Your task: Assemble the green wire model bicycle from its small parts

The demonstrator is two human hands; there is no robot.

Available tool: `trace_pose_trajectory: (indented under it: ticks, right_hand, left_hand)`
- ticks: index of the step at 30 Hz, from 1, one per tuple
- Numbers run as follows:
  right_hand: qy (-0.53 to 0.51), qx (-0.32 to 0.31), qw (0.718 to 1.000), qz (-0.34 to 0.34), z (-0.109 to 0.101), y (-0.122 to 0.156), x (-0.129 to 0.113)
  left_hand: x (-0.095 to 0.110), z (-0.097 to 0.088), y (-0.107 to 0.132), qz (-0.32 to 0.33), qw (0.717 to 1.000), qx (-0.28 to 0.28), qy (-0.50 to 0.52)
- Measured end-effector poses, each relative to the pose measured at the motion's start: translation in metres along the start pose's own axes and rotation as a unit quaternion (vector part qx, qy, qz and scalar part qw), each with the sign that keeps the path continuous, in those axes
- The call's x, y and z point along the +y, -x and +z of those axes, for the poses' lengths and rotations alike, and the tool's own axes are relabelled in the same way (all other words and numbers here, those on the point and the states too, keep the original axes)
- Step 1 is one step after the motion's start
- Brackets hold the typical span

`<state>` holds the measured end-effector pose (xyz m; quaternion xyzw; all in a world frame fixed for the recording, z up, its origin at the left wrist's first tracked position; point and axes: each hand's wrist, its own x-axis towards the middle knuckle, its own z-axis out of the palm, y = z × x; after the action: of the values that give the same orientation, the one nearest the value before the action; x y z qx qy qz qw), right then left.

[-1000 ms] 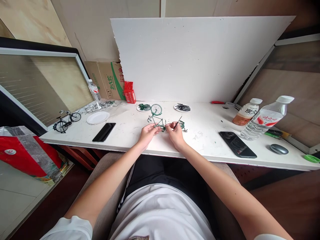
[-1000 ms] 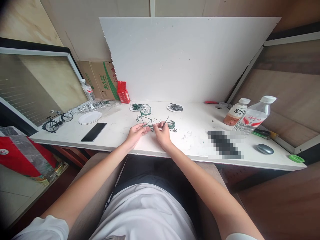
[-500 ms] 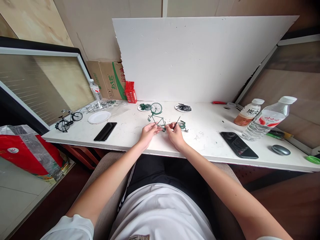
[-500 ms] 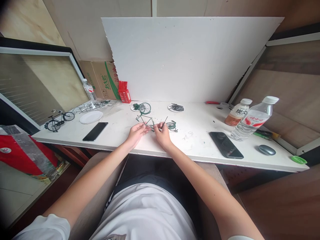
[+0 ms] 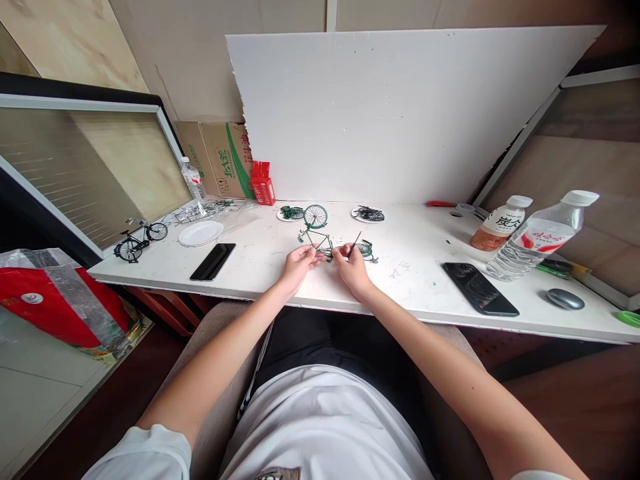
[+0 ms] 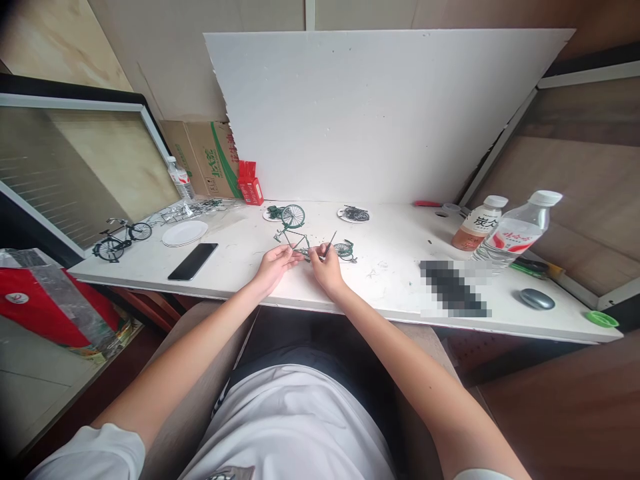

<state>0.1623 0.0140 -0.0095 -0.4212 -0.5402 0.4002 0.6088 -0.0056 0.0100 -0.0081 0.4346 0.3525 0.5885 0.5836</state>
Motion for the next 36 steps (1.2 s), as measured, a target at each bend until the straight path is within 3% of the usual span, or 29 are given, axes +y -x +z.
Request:
trace_pose_trajectory:
  ticks: [36]
  right_hand:
    - [0.034, 0.003, 0.999, -0.019, -0.003, -0.005, 0.01]
  left_hand:
    - [-0.002, 0.0, -0.001, -0.005, 1.0, 0.005, -0.019]
